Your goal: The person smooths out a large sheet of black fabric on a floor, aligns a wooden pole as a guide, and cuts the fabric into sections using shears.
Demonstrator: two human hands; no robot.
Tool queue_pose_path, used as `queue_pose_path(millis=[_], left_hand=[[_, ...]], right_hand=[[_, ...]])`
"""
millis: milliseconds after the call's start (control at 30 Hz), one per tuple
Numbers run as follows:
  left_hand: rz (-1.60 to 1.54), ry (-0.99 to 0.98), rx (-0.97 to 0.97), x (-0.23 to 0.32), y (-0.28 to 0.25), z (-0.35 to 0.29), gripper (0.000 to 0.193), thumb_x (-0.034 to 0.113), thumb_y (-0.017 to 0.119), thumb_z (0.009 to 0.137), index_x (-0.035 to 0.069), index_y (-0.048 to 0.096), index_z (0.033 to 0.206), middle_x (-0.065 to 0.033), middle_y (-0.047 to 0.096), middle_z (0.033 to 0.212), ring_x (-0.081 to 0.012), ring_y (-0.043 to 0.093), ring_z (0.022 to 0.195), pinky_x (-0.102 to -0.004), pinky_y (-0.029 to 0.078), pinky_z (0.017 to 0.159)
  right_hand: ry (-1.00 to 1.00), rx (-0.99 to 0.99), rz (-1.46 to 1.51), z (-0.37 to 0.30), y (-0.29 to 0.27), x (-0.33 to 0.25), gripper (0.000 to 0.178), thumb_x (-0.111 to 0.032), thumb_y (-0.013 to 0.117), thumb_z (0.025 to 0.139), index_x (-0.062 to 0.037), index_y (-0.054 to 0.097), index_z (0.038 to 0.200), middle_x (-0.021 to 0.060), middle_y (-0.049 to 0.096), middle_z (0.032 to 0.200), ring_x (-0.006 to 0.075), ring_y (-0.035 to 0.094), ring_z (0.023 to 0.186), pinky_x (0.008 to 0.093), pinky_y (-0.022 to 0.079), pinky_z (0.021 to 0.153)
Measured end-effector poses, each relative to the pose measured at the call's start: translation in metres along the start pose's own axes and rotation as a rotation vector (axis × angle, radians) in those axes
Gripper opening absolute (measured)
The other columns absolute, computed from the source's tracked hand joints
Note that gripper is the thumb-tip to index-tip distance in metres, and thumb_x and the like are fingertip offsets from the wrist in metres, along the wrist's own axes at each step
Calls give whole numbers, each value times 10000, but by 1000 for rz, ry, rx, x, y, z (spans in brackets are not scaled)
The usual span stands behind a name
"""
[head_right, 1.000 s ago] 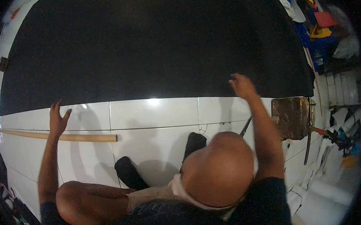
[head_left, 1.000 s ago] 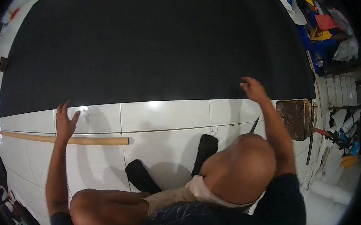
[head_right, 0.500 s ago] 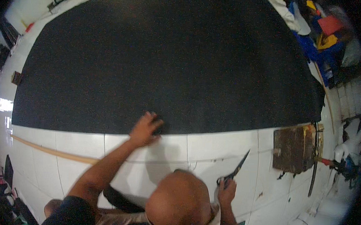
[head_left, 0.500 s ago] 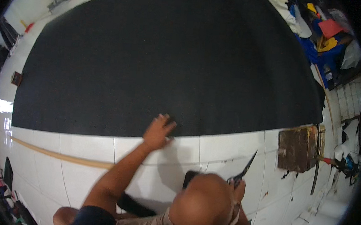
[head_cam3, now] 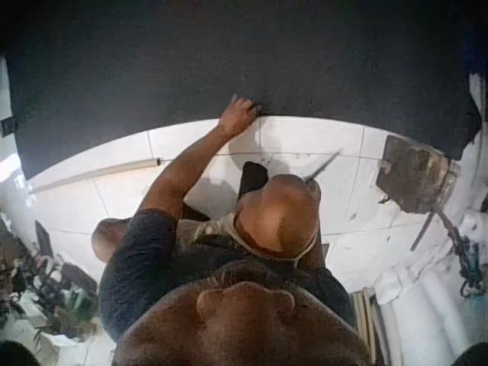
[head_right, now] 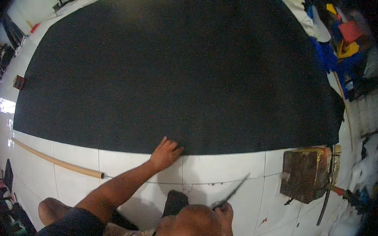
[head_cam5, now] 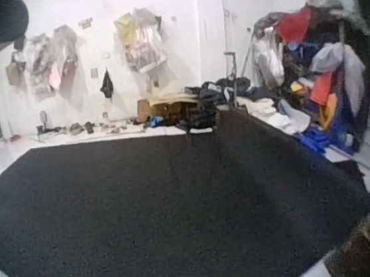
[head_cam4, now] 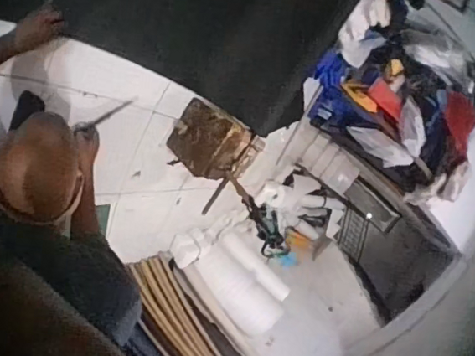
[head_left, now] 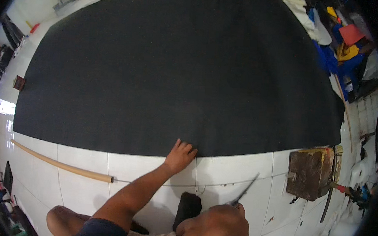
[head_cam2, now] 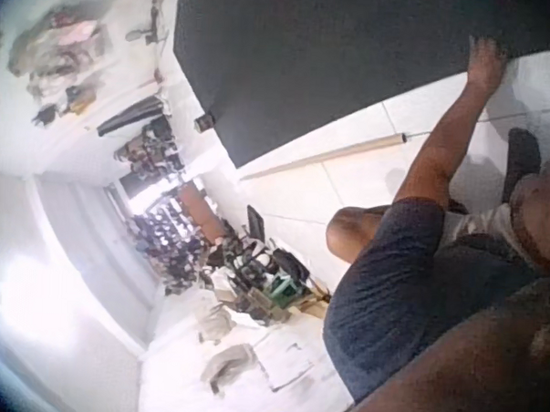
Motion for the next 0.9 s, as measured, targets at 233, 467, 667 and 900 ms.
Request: queue_pose_path(millis=[233,467,667,900], left_hand=[[-15,-62,251,1,9,-22,201,119,605,871,54,708,1031,-136,649,1069,-304,609,1064,-529,403,1088],[-160,-81,352,10,5,-14,124,93,635,859,54,699,957,-120,621,924,-334,629,925,-534,443,1055],[-232,-116,354,11,4,-16,198,69,653,848,48,670,1044,-154,606,987,-359,587,1030,-548,355,1120],[-259,-136,408,12,6,-14,140,64,668,840,27,674,974,-124,600,951,-329,590,991,-553,373,1105]], right_hand=[[-30,-406,214,-46,62,-92,327,-355,709,904,-61,575,857,13,565,779,155,512,739,360,435,680],[-179,-343,146,-55,90,-77,398,-441,644,942,-57,555,887,49,542,740,177,498,723,374,410,654],[72,-665,307,-26,109,-109,421,-461,602,963,-47,558,904,37,561,764,157,539,714,329,444,659],[-31,-611,249,-32,126,-128,467,-502,637,932,-40,569,916,47,564,732,157,556,668,336,458,633]])
Point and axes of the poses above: each hand's wrist, its own z-axis towards the middle knuckle, its own y-axis out of the palm, x = y × z, the point moved 4 cm from there along z, towards the middle knuckle
